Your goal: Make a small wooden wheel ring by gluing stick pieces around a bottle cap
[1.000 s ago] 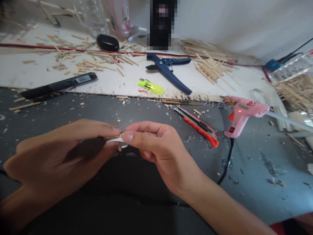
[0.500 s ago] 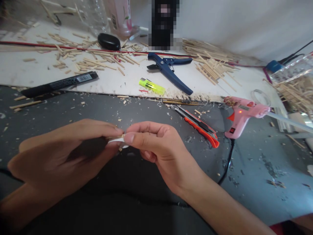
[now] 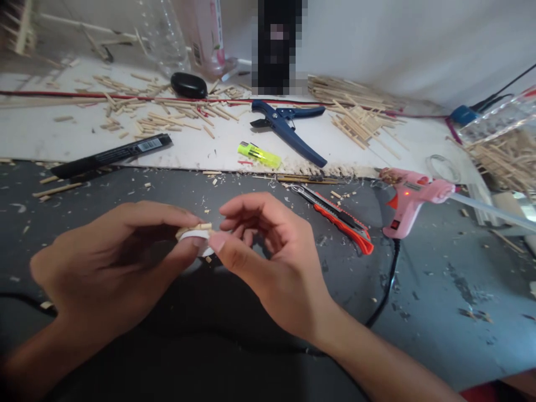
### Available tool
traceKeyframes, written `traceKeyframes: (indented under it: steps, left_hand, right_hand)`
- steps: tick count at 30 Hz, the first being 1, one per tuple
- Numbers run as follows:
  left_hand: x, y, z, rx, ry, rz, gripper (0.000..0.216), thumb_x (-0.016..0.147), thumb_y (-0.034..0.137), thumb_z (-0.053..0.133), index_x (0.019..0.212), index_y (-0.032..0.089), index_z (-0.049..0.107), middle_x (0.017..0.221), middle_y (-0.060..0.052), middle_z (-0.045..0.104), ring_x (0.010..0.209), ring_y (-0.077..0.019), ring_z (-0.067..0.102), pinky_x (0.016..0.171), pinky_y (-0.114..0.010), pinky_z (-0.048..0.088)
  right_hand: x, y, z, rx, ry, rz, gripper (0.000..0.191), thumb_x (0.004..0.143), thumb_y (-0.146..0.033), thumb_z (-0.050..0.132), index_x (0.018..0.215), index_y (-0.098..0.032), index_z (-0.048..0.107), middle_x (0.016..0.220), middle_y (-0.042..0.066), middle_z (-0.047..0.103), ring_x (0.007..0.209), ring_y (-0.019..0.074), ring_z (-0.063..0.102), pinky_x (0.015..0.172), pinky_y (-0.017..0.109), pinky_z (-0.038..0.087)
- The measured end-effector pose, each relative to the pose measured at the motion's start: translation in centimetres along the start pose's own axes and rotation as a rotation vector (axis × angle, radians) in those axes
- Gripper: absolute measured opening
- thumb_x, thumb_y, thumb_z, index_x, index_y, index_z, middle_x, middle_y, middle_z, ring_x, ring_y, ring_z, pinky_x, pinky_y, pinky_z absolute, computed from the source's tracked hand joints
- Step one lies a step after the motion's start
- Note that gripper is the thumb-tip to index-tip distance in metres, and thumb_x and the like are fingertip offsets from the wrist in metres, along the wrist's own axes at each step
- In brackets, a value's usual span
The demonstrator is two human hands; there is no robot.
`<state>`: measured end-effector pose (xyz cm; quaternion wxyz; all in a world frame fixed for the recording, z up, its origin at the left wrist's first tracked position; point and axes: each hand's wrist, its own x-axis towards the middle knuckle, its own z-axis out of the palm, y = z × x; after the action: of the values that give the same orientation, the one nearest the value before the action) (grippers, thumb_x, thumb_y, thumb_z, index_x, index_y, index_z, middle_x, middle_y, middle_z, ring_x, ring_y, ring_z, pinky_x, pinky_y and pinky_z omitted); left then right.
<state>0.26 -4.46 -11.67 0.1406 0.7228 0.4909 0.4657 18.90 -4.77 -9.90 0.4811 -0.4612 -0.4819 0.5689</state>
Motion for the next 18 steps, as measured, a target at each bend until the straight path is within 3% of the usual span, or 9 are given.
traceKeyframes:
  steps: [9,18]
  left_hand:
    - [-0.36,0.2,-0.19,-0.047,-0.024,-0.062,0.017,0.092,0.019,0.075,0.1,0.034,0.071,0.088,0.011,0.078,0.07,-0.0094,0.074,0.064,-0.024,0.059]
    - [-0.72,-0.21,0.37,-0.163,-0.05,-0.21,0.022,0.09,0.02,0.077,0.102,0.038,0.073,0.09,0.011,0.077,0.075,-0.0086,0.073,0.071,-0.021,0.062]
  right_hand:
    - [0.03,-0.15,0.21,-0.109,0.018,-0.047,0.011,0.086,-0.02,0.085,0.092,-0.027,0.079,0.081,-0.006,0.073,0.07,0.0072,0.061,0.062,0.018,0.05]
    - [0.07,-0.24,0.22,-0.147,0.004,-0.068,0.007,0.089,-0.021,0.082,0.093,-0.027,0.081,0.085,-0.005,0.077,0.074,0.0084,0.066,0.067,0.019,0.053]
